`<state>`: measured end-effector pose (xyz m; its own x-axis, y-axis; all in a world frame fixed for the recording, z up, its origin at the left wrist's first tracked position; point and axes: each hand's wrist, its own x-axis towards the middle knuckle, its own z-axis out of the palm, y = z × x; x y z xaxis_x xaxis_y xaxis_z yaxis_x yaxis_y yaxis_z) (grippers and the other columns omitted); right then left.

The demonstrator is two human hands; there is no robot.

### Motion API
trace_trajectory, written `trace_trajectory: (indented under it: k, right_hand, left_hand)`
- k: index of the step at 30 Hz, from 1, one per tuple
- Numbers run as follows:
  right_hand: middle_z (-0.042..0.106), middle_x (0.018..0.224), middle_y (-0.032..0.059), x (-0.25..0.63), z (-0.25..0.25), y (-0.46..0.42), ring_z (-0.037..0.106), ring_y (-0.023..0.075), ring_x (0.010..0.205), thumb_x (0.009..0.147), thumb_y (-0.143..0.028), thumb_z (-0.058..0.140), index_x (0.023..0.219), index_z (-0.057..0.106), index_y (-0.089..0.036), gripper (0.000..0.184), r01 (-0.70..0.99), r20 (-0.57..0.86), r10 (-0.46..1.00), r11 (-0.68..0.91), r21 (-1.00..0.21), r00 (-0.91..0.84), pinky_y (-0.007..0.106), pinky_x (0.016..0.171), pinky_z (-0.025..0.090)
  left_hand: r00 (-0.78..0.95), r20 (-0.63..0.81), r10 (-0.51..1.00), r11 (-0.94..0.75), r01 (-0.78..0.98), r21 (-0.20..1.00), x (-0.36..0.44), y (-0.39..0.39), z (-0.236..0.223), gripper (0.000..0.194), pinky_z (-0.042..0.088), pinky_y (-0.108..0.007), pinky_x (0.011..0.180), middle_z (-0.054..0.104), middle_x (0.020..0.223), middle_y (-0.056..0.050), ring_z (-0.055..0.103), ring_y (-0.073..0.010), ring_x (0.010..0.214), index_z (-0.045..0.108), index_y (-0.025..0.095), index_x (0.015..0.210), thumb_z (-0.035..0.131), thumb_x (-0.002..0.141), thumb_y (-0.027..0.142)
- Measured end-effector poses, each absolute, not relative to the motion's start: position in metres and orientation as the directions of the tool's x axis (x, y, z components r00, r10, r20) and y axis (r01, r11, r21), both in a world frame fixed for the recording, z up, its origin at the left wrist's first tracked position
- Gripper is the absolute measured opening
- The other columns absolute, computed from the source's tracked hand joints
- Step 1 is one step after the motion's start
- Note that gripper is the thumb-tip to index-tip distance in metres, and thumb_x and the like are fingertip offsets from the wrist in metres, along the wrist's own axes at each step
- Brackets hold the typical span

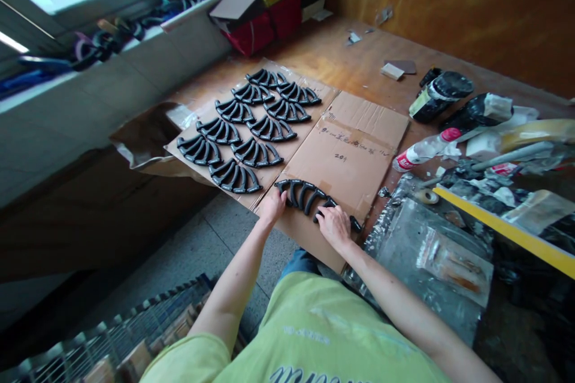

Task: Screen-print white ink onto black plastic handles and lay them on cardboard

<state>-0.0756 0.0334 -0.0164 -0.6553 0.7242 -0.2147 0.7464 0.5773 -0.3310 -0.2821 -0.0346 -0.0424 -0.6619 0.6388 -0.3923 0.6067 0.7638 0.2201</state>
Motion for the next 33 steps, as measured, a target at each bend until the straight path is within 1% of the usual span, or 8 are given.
trace_trajectory:
  k: [4, 7, 13, 19, 23, 27, 33]
  right_hand:
    - [0.07, 0.11, 0.0087, -0.078, -0.018, 0.032, 0.054, 0.0251, 0.107, 0.093, -0.033, 0.053, 0.12, 0.066, -0.024, 0.031, 0.76, -0.218, 0.739, 0.557, -0.335, -0.637, 0.038, 0.088, 0.041]
    - [0.07, 0.111, 0.0079, -0.078, -0.019, 0.03, 0.053, 0.0253, 0.108, 0.093, -0.033, 0.052, 0.122, 0.065, -0.025, 0.032, 0.768, -0.226, 0.745, 0.542, -0.342, -0.627, 0.039, 0.089, 0.041]
    - [0.07, 0.11, 0.0081, -0.079, -0.02, 0.026, 0.053, 0.0253, 0.107, 0.094, -0.033, 0.051, 0.12, 0.066, -0.026, 0.031, 0.785, -0.205, 0.777, 0.508, -0.354, -0.595, 0.039, 0.088, 0.04]
    - [0.07, 0.109, 0.0084, -0.084, -0.024, 0.026, 0.053, 0.0258, 0.107, 0.093, -0.033, 0.052, 0.12, 0.066, -0.026, 0.031, 0.806, -0.191, 0.808, 0.473, -0.355, -0.558, 0.039, 0.088, 0.041]
    - [0.071, 0.107, 0.0084, -0.091, -0.026, 0.029, 0.053, 0.026, 0.108, 0.092, -0.032, 0.054, 0.12, 0.066, -0.027, 0.031, 0.818, -0.181, 0.829, 0.441, -0.369, -0.529, 0.039, 0.089, 0.041]
    - [0.07, 0.11, 0.0091, -0.092, -0.024, 0.028, 0.053, 0.0262, 0.109, 0.093, -0.032, 0.052, 0.122, 0.065, -0.026, 0.033, 0.825, -0.198, 0.836, 0.414, -0.385, -0.512, 0.04, 0.091, 0.04]
    - [0.071, 0.108, 0.0085, -0.087, -0.021, 0.025, 0.054, 0.026, 0.107, 0.094, -0.032, 0.05, 0.117, 0.068, -0.026, 0.03, 0.828, -0.199, 0.84, 0.404, -0.389, -0.504, 0.04, 0.091, 0.039]
  left_hand:
    - [-0.624, -0.364, 0.692, 0.706, 0.69, 0.16, -0.295, -0.017, -0.039, 0.049, 0.049, -0.035, 0.084, 0.071, 0.108, -0.02, 0.068, -0.0293, 0.101, 0.057, 0.015, 0.121, 0.029, 0.098, 0.048]
    - [-0.595, -0.38, 0.708, 0.678, 0.724, 0.129, -0.302, -0.01, -0.039, 0.049, 0.048, -0.034, 0.083, 0.072, 0.106, -0.019, 0.069, -0.0284, 0.099, 0.055, 0.016, 0.123, 0.029, 0.098, 0.048]
    - [-0.546, -0.413, 0.729, 0.636, 0.763, 0.113, -0.309, -0.005, -0.041, 0.051, 0.049, -0.034, 0.081, 0.072, 0.104, -0.021, 0.07, -0.0286, 0.097, 0.053, 0.015, 0.126, 0.027, 0.098, 0.048]
    - [-0.522, -0.426, 0.739, 0.615, 0.781, 0.108, -0.314, 0.003, -0.039, 0.052, 0.049, -0.036, 0.083, 0.072, 0.104, -0.021, 0.069, -0.0291, 0.098, 0.057, 0.015, 0.122, 0.028, 0.098, 0.051]
    - [-0.498, -0.412, 0.763, 0.582, 0.806, 0.104, -0.316, 0.003, -0.041, 0.051, 0.049, -0.034, 0.082, 0.072, 0.104, -0.02, 0.07, -0.028, 0.097, 0.057, 0.015, 0.12, 0.028, 0.098, 0.051]
    - [-0.48, -0.384, 0.789, 0.552, 0.829, 0.096, -0.317, -0.002, -0.045, 0.049, 0.049, -0.032, 0.079, 0.072, 0.103, -0.019, 0.07, -0.027, 0.095, 0.055, 0.015, 0.12, 0.027, 0.099, 0.05]
    - [-0.471, -0.374, 0.799, 0.544, 0.831, 0.115, -0.319, -0.004, -0.048, 0.049, 0.047, -0.031, 0.076, 0.073, 0.099, -0.018, 0.07, -0.0269, 0.093, 0.057, 0.015, 0.116, 0.028, 0.099, 0.05]
